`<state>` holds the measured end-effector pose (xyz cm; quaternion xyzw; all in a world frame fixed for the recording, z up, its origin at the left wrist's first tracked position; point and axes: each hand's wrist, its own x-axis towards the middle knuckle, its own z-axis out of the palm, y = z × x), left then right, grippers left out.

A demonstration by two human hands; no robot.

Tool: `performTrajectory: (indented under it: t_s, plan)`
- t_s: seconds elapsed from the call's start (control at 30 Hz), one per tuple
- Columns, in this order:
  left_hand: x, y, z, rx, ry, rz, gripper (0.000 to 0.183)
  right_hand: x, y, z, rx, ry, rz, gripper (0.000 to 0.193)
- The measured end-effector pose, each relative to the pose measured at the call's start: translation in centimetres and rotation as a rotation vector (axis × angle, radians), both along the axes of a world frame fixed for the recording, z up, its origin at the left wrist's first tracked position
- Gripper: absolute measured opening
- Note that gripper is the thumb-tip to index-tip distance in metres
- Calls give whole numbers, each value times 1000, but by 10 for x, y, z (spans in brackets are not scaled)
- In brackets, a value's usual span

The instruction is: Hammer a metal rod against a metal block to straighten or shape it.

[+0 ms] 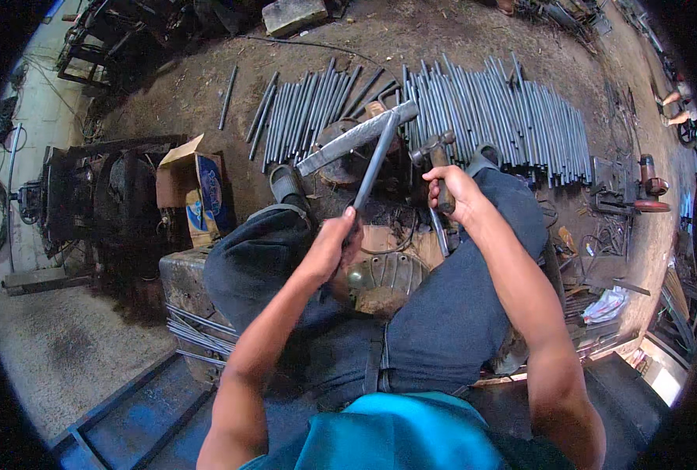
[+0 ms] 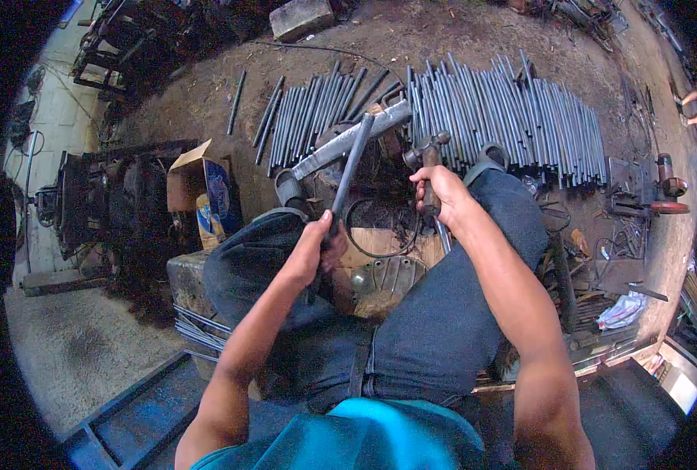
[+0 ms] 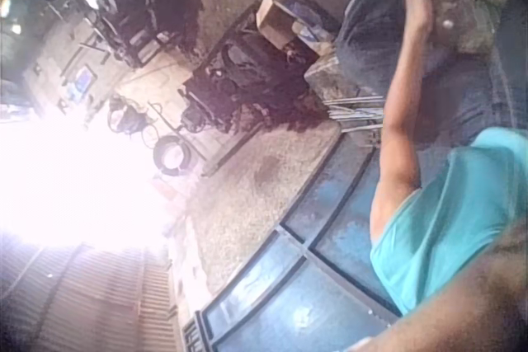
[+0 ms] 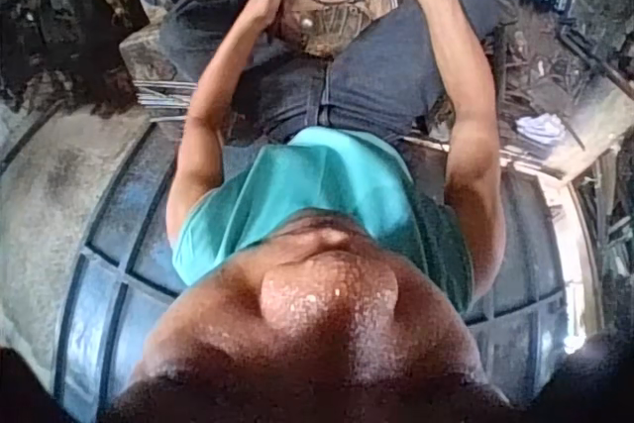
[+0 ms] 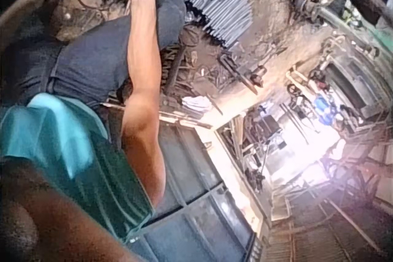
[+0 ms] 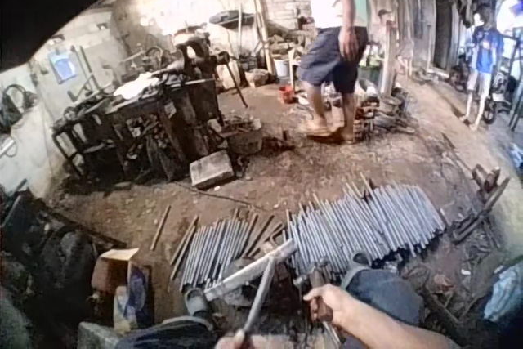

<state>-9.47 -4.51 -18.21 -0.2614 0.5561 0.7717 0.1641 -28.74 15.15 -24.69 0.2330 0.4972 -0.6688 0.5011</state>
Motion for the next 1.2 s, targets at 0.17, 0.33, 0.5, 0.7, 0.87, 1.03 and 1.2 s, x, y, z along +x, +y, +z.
performTrajectory:
  t_s: [0.17, 0.33, 0.5, 0.7, 0.87, 1.03, 1.2]
  plan:
    - [-30, -45, -54, -862, -5, -223, 58, 5, -8, 19, 52, 39, 36, 17]
    - [-38, -66, -93, -1016, -38, -217, 59, 10, -22, 32, 158, 308, 150, 13]
    - [-47, -64, -108, -998, -68, -192, 58, 11, -36, 35, 283, 750, 242, 16]
    - [-41, -57, -101, -1056, -92, -183, 57, 10, -57, 47, 401, 1391, 207, 29]
    - [-44, -56, -106, -1039, -43, -161, 56, 10, -55, 1, 543, 1134, 358, 33]
    - [-43, -57, -114, -1046, -42, -174, 57, 5, -60, 16, 452, 975, 362, 17]
    - [-40, -55, -121, -1055, -42, -138, 60, 3, -70, 107, 262, 972, 102, 21]
